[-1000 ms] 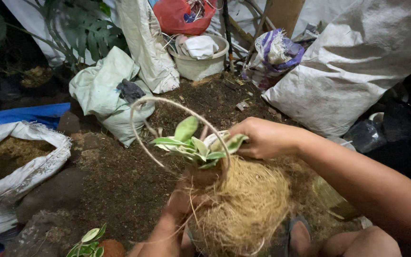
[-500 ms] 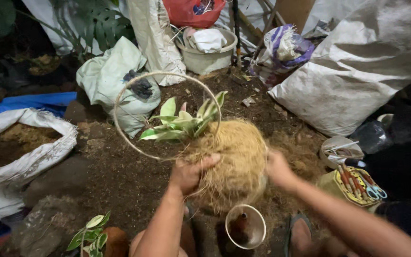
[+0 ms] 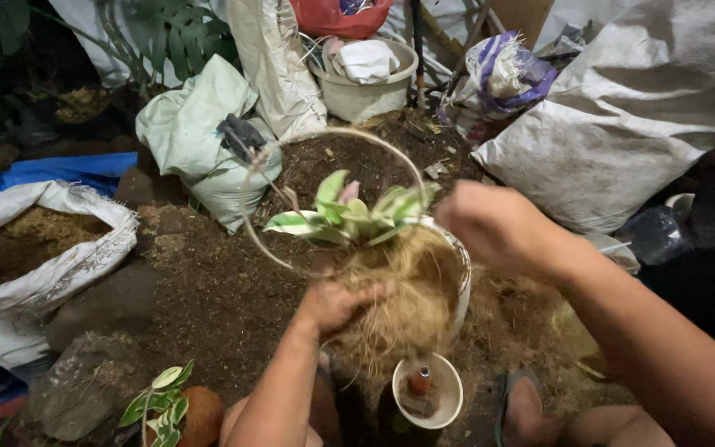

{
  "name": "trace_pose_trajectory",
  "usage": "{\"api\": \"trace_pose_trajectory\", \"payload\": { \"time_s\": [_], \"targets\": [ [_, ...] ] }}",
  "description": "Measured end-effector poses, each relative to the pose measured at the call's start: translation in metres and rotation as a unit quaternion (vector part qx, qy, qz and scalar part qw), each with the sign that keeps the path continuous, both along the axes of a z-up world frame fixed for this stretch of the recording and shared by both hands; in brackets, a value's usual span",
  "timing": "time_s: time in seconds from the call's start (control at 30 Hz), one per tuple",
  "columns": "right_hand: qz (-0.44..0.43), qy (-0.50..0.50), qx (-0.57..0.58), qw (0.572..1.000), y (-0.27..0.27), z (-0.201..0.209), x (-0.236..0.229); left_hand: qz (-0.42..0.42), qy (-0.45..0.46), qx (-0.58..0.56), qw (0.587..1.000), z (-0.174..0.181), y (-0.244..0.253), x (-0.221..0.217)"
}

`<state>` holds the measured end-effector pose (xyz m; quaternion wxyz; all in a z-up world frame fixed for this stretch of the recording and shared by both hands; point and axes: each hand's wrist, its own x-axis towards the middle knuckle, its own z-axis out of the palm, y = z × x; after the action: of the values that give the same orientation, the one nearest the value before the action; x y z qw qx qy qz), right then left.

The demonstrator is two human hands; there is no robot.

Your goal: The person arranges a variegated leafy plant into a circular wire frame filled with coconut coir. They pack the coir around the plant base, adjust the leaves, and then use a dark cloth to wipe the exterior of the coir ball.

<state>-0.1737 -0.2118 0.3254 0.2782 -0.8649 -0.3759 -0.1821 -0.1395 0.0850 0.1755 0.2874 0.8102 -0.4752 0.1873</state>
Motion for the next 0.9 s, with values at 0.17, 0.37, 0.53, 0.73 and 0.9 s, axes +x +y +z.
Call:
{"api": "trace_pose_trajectory", "payload": {
  "time_s": [0.17,0.37,0.53,0.73,0.9],
  "targets": [
    [-0.187,0.294,0.139,0.927,0.002,-0.097,0.069,-0.148,0.476,-0.264,0.826,0.018,-0.005,-0.021],
    [-0.117,0.32,0.064,0.938,0.072,-0.212,-0.07,-0.047,0.427,-0.328,0.841,0.055,0.006,-0.011],
    [0.13,0.172,-0.004,0.977,0.077,-0.124,-0.12,0.15,0.518,-0.279,0.795,0.058,0.007,0.0],
    [-0.005,-0.081,-0.061,0.995,0.022,-0.025,-0.009,0.106,0.48,-0.107,0.864,0.048,0.001,-0.008],
    [-0.208,0.343,0.235,0.885,0.027,-0.103,0.058,-0.153,0.491,-0.246,0.821,0.023,-0.002,-0.018]
  ]
}}
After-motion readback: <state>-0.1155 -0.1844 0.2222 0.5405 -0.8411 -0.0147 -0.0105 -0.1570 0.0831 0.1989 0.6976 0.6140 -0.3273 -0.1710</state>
